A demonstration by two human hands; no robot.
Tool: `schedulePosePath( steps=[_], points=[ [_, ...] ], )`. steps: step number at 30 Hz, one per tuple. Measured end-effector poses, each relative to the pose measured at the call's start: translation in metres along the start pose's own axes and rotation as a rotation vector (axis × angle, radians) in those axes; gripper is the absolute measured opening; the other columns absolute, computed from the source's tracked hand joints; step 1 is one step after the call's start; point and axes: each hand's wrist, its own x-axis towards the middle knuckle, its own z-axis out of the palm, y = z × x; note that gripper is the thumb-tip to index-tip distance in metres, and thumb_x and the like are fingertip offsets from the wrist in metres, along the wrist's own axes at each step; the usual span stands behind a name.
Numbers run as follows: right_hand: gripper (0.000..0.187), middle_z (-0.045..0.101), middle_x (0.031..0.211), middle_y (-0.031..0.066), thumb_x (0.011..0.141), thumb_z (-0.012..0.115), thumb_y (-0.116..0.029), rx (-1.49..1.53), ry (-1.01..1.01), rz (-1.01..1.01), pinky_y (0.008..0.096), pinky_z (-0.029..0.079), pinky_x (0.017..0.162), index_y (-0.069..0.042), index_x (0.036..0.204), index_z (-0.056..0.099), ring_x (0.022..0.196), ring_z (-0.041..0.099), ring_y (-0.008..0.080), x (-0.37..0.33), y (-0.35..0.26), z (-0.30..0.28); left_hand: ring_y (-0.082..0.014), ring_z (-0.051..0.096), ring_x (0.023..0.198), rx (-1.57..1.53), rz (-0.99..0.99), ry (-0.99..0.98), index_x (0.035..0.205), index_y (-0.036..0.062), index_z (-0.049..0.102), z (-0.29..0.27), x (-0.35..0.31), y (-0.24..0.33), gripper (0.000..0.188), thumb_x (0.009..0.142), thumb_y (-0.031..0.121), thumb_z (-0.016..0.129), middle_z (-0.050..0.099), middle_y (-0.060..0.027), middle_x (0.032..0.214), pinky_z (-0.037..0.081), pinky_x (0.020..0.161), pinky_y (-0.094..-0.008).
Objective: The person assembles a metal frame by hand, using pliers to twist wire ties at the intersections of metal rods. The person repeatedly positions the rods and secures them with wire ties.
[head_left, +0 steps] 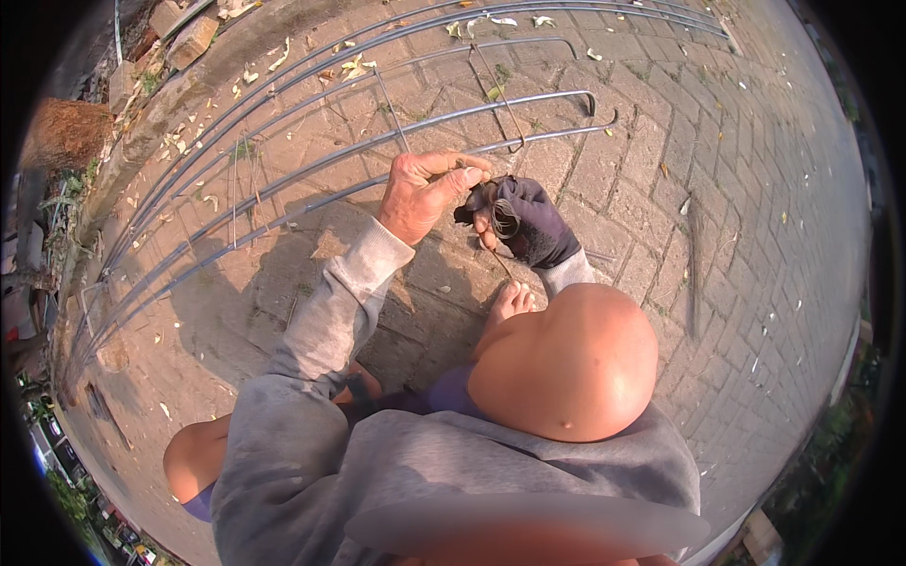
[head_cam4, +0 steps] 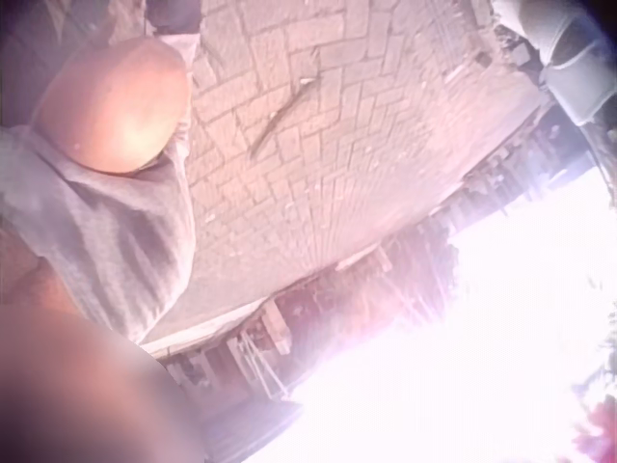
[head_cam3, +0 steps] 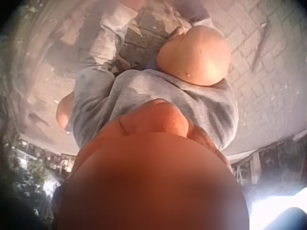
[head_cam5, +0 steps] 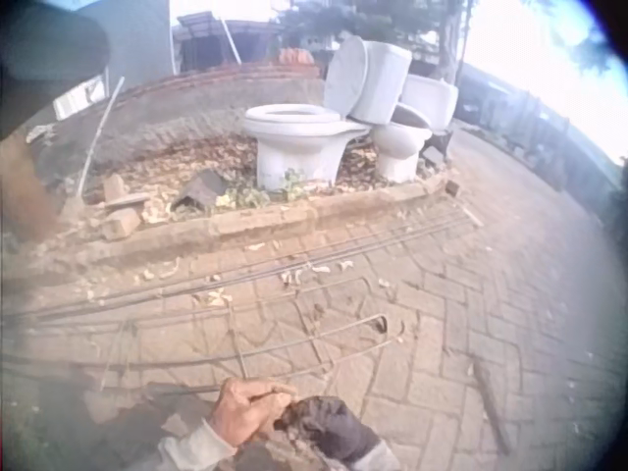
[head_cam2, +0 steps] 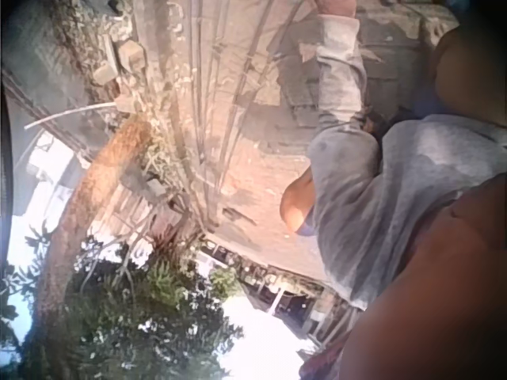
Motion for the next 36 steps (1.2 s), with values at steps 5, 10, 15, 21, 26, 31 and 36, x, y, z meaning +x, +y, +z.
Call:
schedulePosePath(
  steps=[5,10,15,21,26,31,36],
  points=[
    [0.061,0.070,0.116,0.0102,0.102,0.058,-0.048,-0.260,0.340,-0.254,0.0344,0.051,0.094,0.005,0.133,0.063,0.103,0.065,0.0178,0.005,-0.022,-0.002,-0.0130,0.071,0.083,-0.003,-0.027,0.163,0.104,-0.0025,0.078,-0.010,0.005,0.004,0.022,0.098,0.018,0.072,0.077,-0.0086,0.087,0.056,0.076,-0.0275],
    [0.044,0.071,0.112,0.0106,0.102,0.064,-0.033,-0.454,0.088,-0.155,0.0331,0.053,0.089,0.003,0.129,0.065,0.100,0.066,0.0176,-0.001,-0.037,-0.006,-0.0129,0.070,0.080,0.138,0.002,0.071,0.103,-0.0021,0.077,-0.011,0.006,0.001,0.022,0.100,0.018,0.069,0.076,-0.0077,0.086,0.057,0.073,-0.0277],
    [0.029,0.073,0.102,0.0095,0.099,0.069,-0.023,-0.128,0.285,-0.253,0.0348,0.055,0.085,0.003,0.112,0.072,0.089,0.068,0.0180,0.009,-0.021,-0.008,-0.0150,0.072,0.079,-0.020,-0.018,0.254,0.105,-0.0030,0.075,-0.006,0.009,-0.003,0.024,0.101,0.019,0.067,0.076,-0.0085,0.087,0.060,0.073,-0.0306],
    [0.032,0.068,0.094,0.0120,0.101,0.068,-0.024,0.424,0.611,-0.416,0.0363,0.062,0.075,0.006,0.113,0.062,0.085,0.070,0.0235,0.017,-0.010,-0.008,-0.0171,0.072,0.076,0.003,0.177,0.499,0.103,-0.0063,0.073,0.017,0.007,0.000,0.023,0.101,0.015,0.066,0.074,-0.0110,0.088,0.061,0.071,-0.0318],
    [0.022,0.070,0.090,0.0077,0.096,0.069,-0.020,-0.272,0.420,-0.208,0.0335,0.057,0.080,0.001,0.102,0.068,0.084,0.068,0.0167,-0.005,-0.017,-0.004,-0.0158,0.072,0.069,-0.206,-0.084,0.542,0.100,-0.0053,0.072,0.007,0.010,-0.002,0.014,0.100,0.007,0.065,0.073,-0.0104,0.081,0.061,0.062,-0.0299],
    [0.023,0.064,0.073,0.0014,0.097,0.066,-0.022,-0.696,0.300,-0.383,0.0278,0.050,0.064,-0.001,0.090,0.069,0.068,0.060,0.0114,-0.026,-0.010,-0.004,-0.0155,0.070,0.066,0.024,-0.150,0.243,0.098,-0.0077,0.070,-0.009,0.000,-0.007,0.016,0.098,0.008,0.067,0.072,-0.0105,0.080,0.061,0.061,-0.0306],
    [0.040,0.056,0.074,0.0071,0.099,0.063,-0.041,0.413,0.841,0.158,0.0316,0.044,0.051,-0.002,0.087,0.058,0.059,0.053,0.0141,-0.014,0.020,-0.032,-0.0163,0.070,0.066,-0.072,0.126,0.247,0.098,-0.0074,0.070,0.019,-0.007,0.001,0.016,0.098,0.008,0.067,0.073,-0.0112,0.081,0.060,0.060,-0.0305]
  ],
)
